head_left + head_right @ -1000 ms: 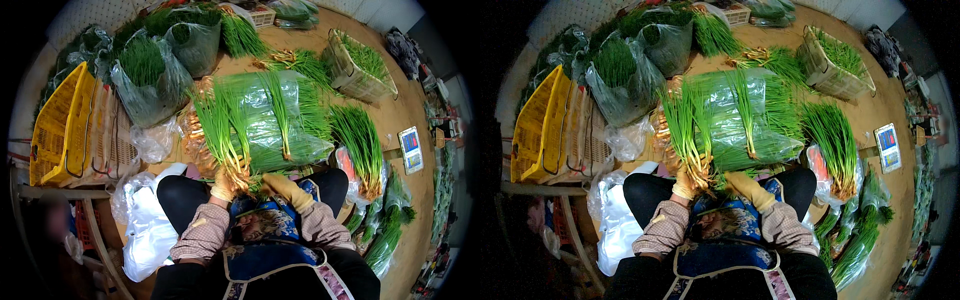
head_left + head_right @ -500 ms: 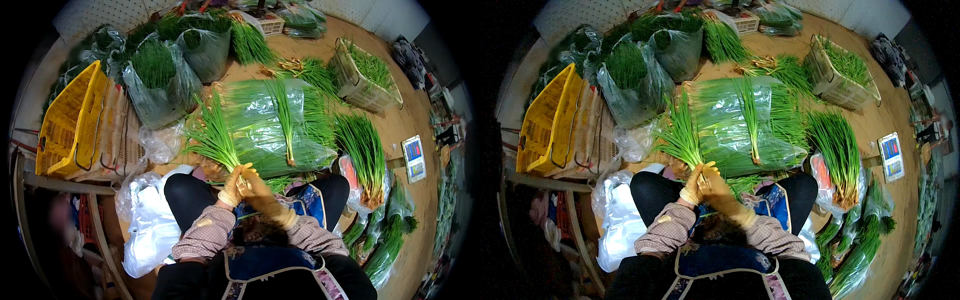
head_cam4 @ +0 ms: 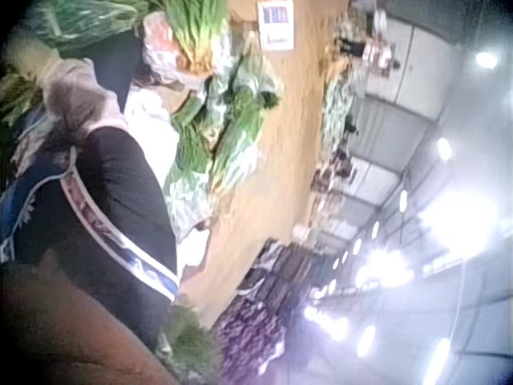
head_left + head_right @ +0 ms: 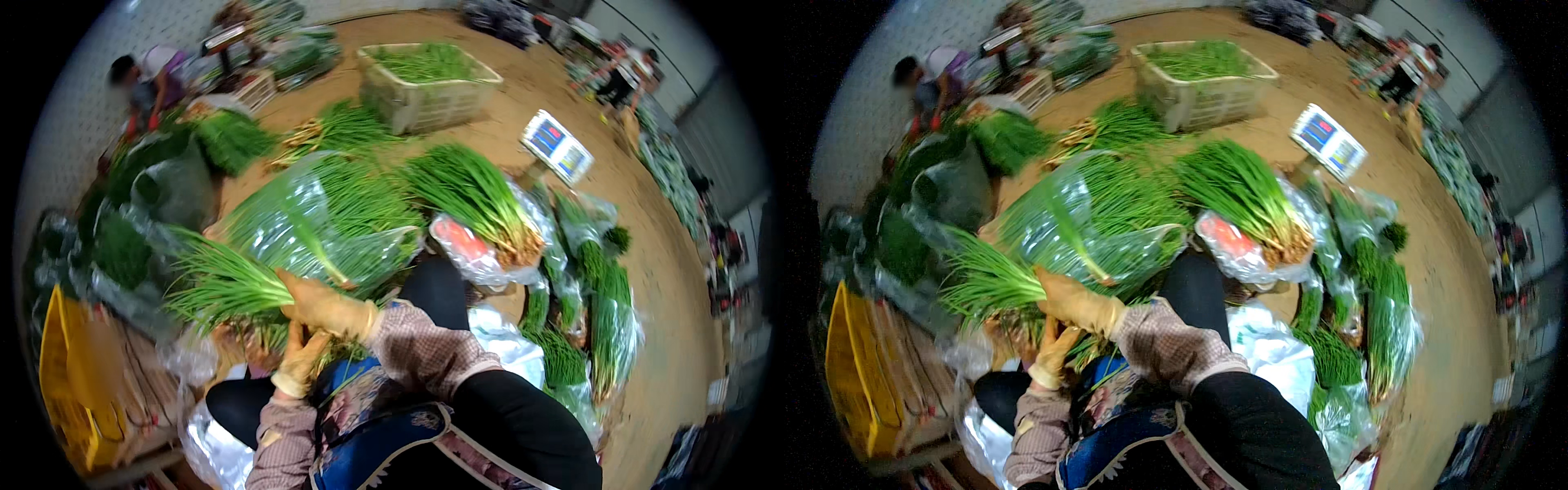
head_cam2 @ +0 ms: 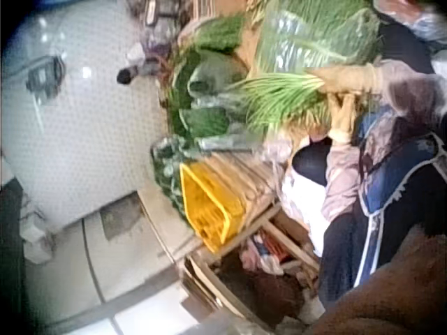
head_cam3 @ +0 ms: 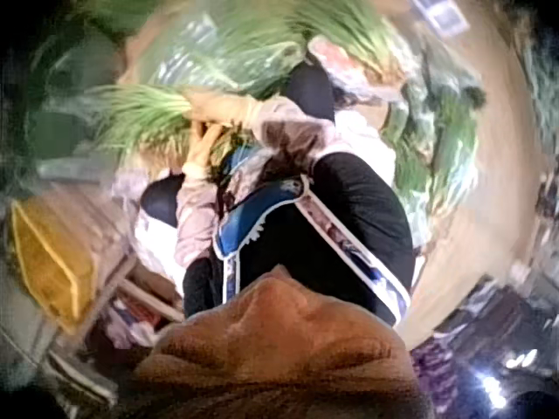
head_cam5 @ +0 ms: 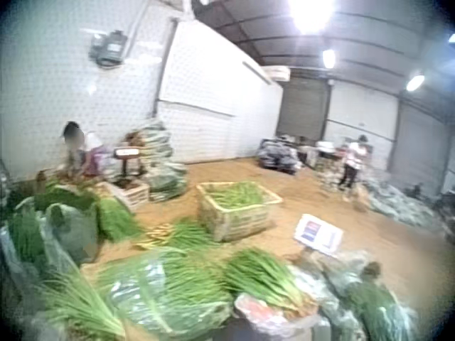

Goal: The person sits on the floor and sorts green onions by hand, removing roots and bundling them into plastic bags. The person repeatedly picks up bunches, trims the ends, and places them into clear plastic packaging.

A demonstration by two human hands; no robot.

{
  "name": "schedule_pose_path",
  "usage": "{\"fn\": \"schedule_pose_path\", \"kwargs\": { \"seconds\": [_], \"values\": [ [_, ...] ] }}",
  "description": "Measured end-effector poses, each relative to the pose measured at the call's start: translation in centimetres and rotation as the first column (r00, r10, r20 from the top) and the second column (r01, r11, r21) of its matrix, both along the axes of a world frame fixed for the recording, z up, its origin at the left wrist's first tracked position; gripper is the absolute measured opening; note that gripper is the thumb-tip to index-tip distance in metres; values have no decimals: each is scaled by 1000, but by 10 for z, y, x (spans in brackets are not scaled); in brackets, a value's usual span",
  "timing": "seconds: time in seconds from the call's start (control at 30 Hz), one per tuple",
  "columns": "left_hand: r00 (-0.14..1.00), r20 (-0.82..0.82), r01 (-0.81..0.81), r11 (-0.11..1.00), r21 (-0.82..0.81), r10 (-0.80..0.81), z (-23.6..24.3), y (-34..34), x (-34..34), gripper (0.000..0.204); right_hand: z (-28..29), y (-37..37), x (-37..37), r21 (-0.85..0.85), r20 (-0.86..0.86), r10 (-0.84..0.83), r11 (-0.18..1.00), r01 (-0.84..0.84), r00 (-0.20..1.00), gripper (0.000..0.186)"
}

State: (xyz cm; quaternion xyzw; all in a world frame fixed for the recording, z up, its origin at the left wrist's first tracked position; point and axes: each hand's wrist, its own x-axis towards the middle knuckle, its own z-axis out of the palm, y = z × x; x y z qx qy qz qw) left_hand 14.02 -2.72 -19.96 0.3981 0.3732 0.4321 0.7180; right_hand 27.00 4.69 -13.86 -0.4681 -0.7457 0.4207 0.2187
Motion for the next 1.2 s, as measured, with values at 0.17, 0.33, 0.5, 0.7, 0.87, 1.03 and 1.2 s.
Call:
{"fn": "schedule_pose_path", "kwargs": {
  "seconds": [0.17,0.33,0.5,0.7,0.87,1.03,1.2],
  "values": [
    [990,-135,-18,998,55,26,17,13,13,48,34,77,141,391,-227,-116,898,200,967,35],
    [968,-229,-145,971,-192,99,-25,-13,-13,40,13,65,306,736,137,-670,561,378,729,39],
    [973,-216,-139,946,-292,77,-39,-23,-21,37,-187,2,440,434,726,-675,598,674,132,71],
    [937,-335,-215,918,-334,97,-22,-22,-13,37,-212,3,409,540,759,-650,621,569,-11,57],
    [950,-304,-180,922,-343,73,-29,-18,-5,36,-143,15,407,302,801,-565,665,683,196,64],
    [959,-271,-181,923,-339,88,-34,-33,-15,37,-121,44,402,259,722,-630,630,732,287,54],
    [967,-223,-196,927,-321,127,-18,-31,-24,40,-111,75,421,306,586,-689,675,671,426,46]
  ]
}}
